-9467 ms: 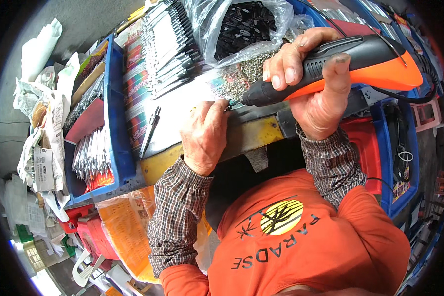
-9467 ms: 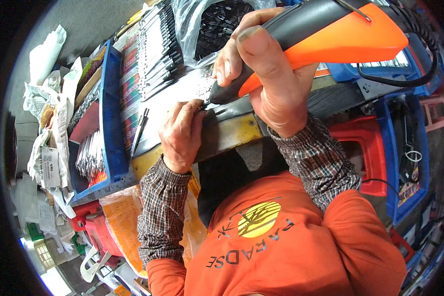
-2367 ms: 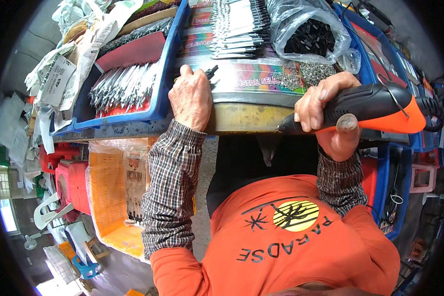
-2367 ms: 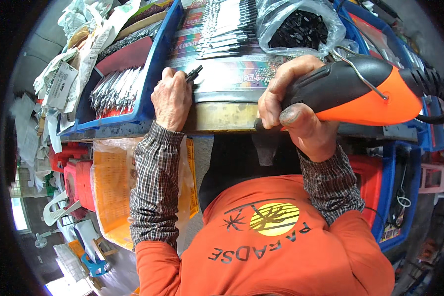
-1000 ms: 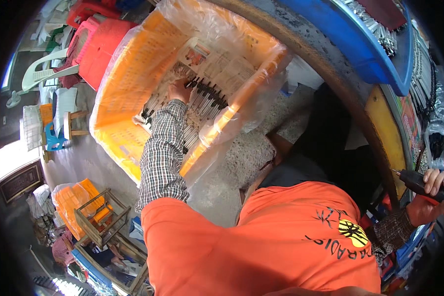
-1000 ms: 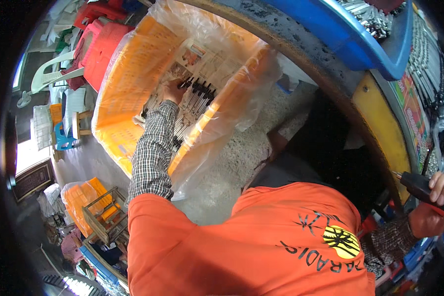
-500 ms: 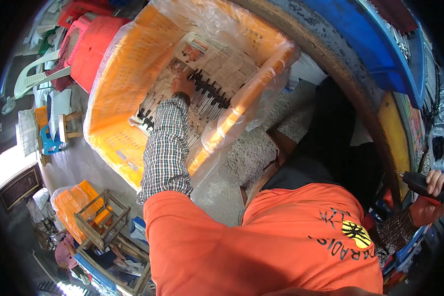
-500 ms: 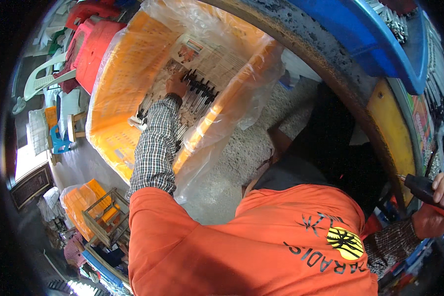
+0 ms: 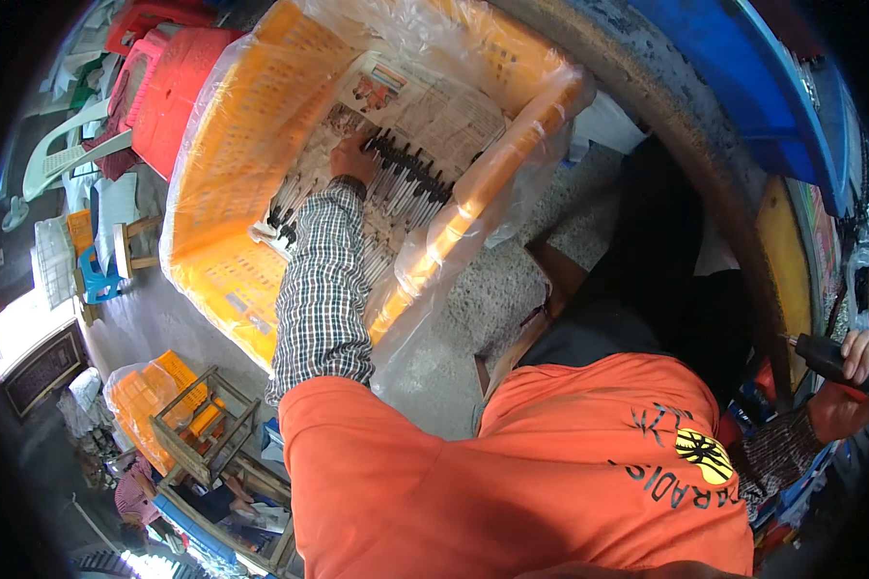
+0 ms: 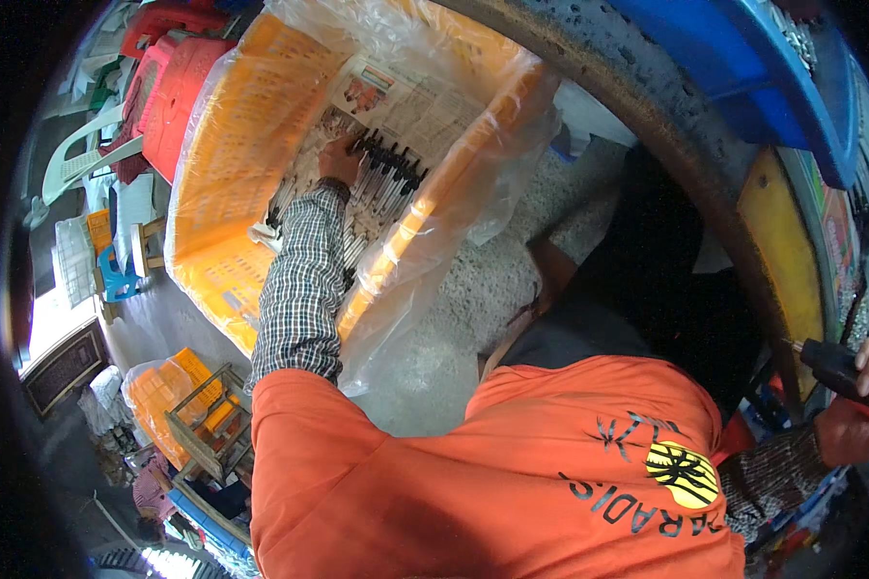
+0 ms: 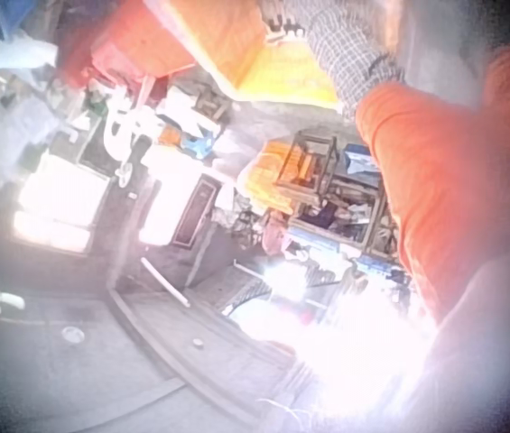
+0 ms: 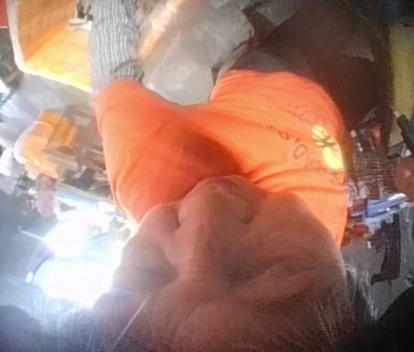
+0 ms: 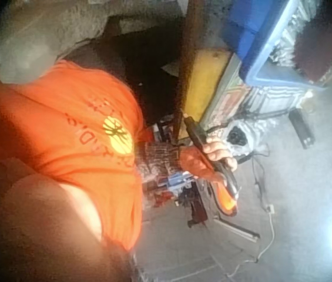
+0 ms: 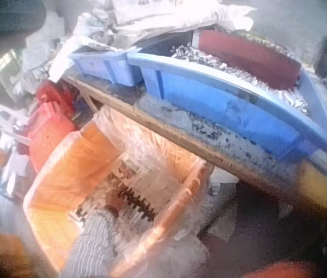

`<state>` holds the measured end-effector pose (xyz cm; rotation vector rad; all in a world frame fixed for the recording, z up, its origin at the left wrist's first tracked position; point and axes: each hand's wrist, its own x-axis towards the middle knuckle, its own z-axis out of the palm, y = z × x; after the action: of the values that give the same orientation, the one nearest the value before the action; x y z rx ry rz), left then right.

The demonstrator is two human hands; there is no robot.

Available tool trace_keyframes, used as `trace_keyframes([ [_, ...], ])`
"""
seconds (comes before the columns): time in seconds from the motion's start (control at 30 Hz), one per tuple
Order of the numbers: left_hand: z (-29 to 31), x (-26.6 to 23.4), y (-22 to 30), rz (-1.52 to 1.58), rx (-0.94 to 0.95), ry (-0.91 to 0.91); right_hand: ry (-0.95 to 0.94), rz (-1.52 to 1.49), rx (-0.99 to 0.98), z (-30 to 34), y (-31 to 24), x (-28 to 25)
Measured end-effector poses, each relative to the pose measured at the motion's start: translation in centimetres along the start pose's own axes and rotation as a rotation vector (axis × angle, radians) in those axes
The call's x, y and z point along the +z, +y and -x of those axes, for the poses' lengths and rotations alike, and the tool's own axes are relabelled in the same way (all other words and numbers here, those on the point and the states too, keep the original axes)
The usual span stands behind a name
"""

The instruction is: The person assembles compass parts using a handheld power tool and arranges the assembled compasses into a basket by hand.

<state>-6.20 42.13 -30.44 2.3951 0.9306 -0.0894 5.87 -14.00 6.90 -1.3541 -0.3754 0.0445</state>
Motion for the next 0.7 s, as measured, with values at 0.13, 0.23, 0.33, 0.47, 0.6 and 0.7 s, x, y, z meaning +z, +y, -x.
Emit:
trace_keyframes([
  [0.13, 0.8, -0.5, 0.2, -0.025, -0.038, -0.013, -0.034, -0.012, -0.008, -0.1, 0.1, 0.0],
  [0.23, 1.7, -0.8, -0.2, -0.025, -0.079, -0.016, -0.043, -0.039, 0.021, -0.2, 0.1, -0.4],
  [0.33, 1.7, -0.9, -0.4, -0.029, -0.110, -0.049, -0.075, -0.034, 0.029, -0.2, -0.2, -1.2],
  [0.47, 1.8, -1.0, -0.8, -0.089, -0.062, -0.034, -0.089, -0.044, 0.041, -0.1, 0.0, -1.0],
  [0.6, 2.2, -1.1, -0.9, -0.092, -0.050, -0.014, -0.049, 0.017, 0.013, 0.0, 0.1, -0.4],
  [0.7, 2.3, -1.3, 0.1, -0.024, -0.164, -0.068, -0.053, -0.013, 0.028, -0.2, 0.0, -0.5],
])
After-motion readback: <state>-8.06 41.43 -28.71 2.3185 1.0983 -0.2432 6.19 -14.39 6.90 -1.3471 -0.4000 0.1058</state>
